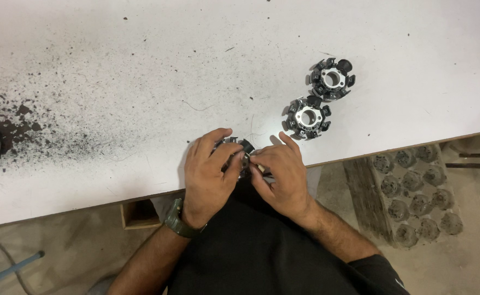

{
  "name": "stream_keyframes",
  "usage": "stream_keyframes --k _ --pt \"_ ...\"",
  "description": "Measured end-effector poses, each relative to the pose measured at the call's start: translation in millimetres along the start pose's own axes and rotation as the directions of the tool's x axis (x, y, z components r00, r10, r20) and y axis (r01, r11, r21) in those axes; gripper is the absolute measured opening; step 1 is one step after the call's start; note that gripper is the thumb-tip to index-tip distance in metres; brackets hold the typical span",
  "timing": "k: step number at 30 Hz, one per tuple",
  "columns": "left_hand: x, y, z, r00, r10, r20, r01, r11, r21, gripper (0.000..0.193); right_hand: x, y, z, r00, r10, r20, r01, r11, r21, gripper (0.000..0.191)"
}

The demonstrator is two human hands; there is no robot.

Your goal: The person sits at a white workbench disassembling small black plastic wheel-hub-like components one at a time. They hold each unit, pry it apart using a small pointed blade-like tool, separate the inner metal hub from the outer plastic parts, and set the pieces aside in a growing pile of disassembled parts.

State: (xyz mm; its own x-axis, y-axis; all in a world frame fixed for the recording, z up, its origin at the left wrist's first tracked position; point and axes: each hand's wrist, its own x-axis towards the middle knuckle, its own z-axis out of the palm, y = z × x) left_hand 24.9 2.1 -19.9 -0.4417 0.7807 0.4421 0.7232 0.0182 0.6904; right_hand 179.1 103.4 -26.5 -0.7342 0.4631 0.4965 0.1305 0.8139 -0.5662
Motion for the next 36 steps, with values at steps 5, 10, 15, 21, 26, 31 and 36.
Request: stream_keyframes --k 5,10,15,21,26,31,36 --pt "-3 -6 0 1.0 0.025 0.011 -0.026 0.999 0.022 0.016 1 -2 1 1.0 0.005 -0.001 -0.005 1.0 -0.008 0.026" --pt "-3 -6 3 0.999 0.046 0.008 -0.046 0.996 0.07 0.013 3 -2 0 1.0 0.016 -0.01 -0.016 1.0 0.004 0.026" --pt "-5 -8 6 1.0 0.028 0.014 -0.029 0.996 0.081 0.015 3 -3 -1 0.999 0.036 -0.022 -0.035 0.999 0.026 0.025" --pt "-7 -9 5 0.999 0.0 0.043 -0.003 0.998 0.06 0.015 5 -5 1 0.999 -0.033 -0.025 0.033 0.999 0.019 0.027" --pt "-10 -12 4 0.999 0.022 0.027 -0.023 0.998 0.061 0.017 9 -10 3 0.998 -0.069 -0.014 0.069 0.997 -0.026 0.029" --pt "-12 -14 5 0.999 0.032 0.014 -0.032 0.997 0.067 0.018 11 -12 2 0.996 -0.075 0.041 0.077 0.995 -0.068 0.03" --pt "-6 -13 -21 0.984 -0.177 -0.018 0.175 0.981 -0.085 0.019 10 -11 -5 0.998 -0.059 -0.022 0.059 0.998 -0.009 0.028"
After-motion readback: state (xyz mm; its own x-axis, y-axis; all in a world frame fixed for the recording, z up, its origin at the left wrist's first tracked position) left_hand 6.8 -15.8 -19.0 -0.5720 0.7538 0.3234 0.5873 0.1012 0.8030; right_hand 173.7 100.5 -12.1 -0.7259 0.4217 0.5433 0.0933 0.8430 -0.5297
